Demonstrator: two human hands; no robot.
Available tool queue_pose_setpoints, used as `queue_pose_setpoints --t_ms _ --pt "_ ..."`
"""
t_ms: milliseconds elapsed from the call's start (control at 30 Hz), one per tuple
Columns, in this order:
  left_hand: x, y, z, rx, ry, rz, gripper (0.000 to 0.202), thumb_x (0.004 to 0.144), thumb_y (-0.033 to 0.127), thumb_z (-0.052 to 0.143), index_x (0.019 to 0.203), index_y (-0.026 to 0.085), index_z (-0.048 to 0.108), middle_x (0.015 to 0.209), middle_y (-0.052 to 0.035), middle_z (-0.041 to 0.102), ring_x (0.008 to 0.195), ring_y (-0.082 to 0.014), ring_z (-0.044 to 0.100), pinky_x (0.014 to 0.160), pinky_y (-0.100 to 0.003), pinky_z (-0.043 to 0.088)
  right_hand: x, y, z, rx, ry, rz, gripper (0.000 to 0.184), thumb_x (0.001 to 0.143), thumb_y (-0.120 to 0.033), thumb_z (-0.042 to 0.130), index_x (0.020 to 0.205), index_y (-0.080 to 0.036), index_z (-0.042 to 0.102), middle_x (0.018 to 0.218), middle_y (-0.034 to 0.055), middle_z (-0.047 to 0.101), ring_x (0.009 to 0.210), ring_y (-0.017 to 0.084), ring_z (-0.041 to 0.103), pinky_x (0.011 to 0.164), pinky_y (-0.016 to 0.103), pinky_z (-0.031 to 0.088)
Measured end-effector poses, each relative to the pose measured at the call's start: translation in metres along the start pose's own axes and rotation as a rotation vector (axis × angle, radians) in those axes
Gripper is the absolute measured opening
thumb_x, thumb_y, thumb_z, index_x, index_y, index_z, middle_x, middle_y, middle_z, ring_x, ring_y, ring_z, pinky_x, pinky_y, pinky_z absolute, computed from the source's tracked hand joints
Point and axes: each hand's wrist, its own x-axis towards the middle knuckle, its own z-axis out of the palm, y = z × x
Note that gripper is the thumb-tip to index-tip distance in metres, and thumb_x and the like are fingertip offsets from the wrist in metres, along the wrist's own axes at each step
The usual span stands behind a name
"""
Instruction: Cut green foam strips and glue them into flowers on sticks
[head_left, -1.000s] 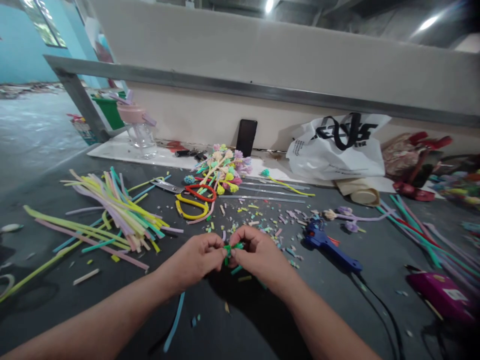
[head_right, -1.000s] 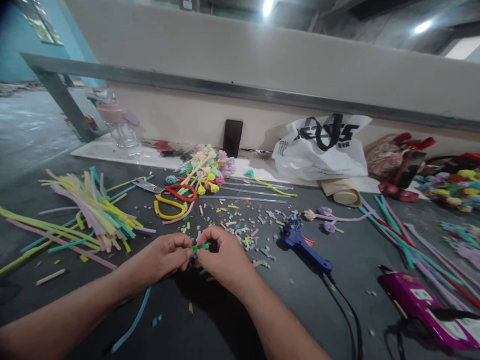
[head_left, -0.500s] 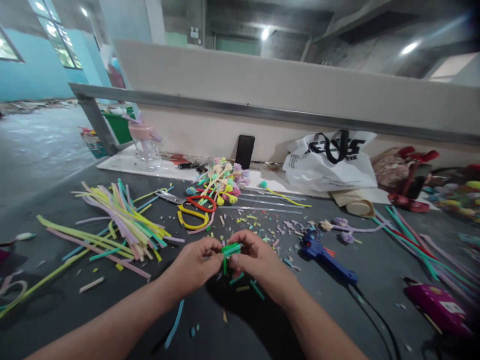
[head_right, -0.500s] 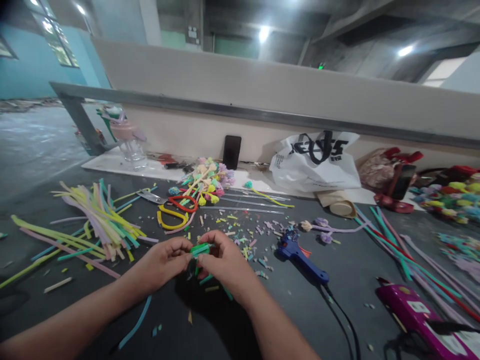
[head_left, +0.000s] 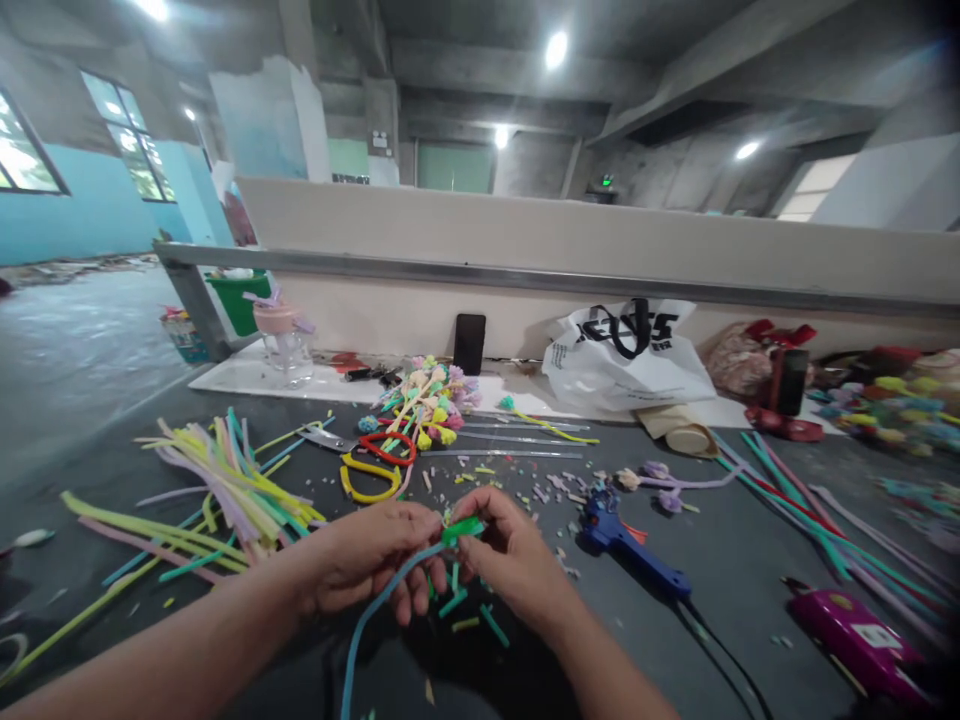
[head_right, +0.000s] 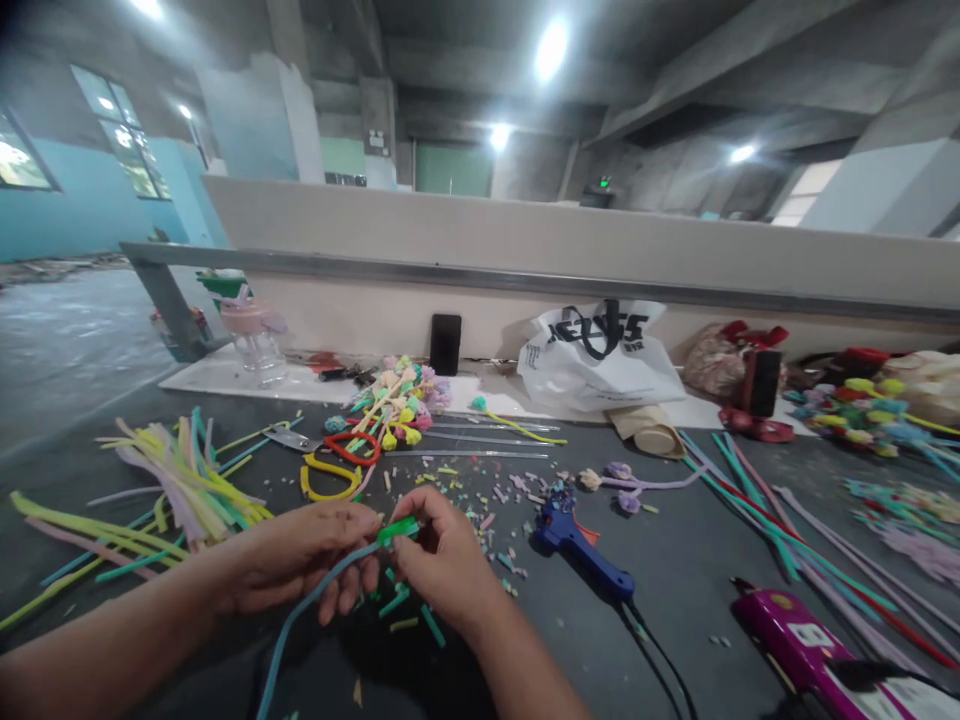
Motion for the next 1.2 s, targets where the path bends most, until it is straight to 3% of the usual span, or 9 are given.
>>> queue_pose_setpoints --t_ms 267,667,800,1000,1200 --pt "0.012 -0.033 -0.007 -0.22 -0.196 -0.15 0.042 0.084 0.048 0.038 0.084 0.011 0.056 0.054 -0.0044 0.059 0.029 -0.0062 0.046 0.023 -0.012 0.028 -0.002 0.006 0.003 0.027 -0.126 -0.019 0.018 0.069 -0.008 0.047 0.083 -0.02 0.045 0.068 -0.004 0.053 0.054 0.01 0.056 0.05 0.022 0.04" --pt "0.022 -0.042 -0.02 -0.286 -0.226 -0.096 0.032 0.085 0.041 0.043 0.083 0.011 0.057 0.049 0.0008 0.052 0.025 -0.0016 0.032 0.026 -0.013 0.017 0.004 0.008 0.002 0.052 -0.181 -0.003 0.015 0.075 -0.015 0.053 0.087 -0.02 0.046 0.072 -0.003 0.051 0.061 0.011 0.054 0.058 0.024 0.041" --pt "0.024 -0.044 -0.02 -0.277 -0.2 -0.072 0.032 0.084 0.042 0.043 0.083 0.013 0.056 0.048 0.0024 0.05 0.026 -0.0014 0.03 0.027 -0.013 0.018 0.005 0.01 -0.002 0.085 -0.176 0.015 0.018 0.075 -0.017 0.053 0.091 -0.019 0.045 0.07 -0.0027 0.052 0.061 0.012 0.054 0.057 0.024 0.04" --pt "0.024 -0.046 -0.012 -0.216 -0.11 -0.012 0.031 0.084 0.042 0.043 0.084 0.014 0.053 0.05 0.0029 0.05 0.028 -0.0016 0.031 0.027 -0.013 0.02 0.008 0.01 -0.002 0.07 -0.098 0.091 0.014 0.072 -0.021 0.056 0.082 -0.018 0.046 0.07 -0.003 0.051 0.055 0.01 0.052 0.053 0.023 0.039" --pt "0.024 -0.048 -0.006 -0.141 -0.03 0.027 0.029 0.082 0.043 0.046 0.077 0.015 0.05 0.048 0.004 0.05 0.028 -0.0013 0.031 0.028 -0.013 0.015 0.009 0.014 -0.001 -0.065 -0.03 0.105 0.01 0.068 -0.016 0.056 0.076 -0.018 0.049 0.074 -0.0018 0.051 0.057 0.009 0.049 0.052 0.021 0.039"
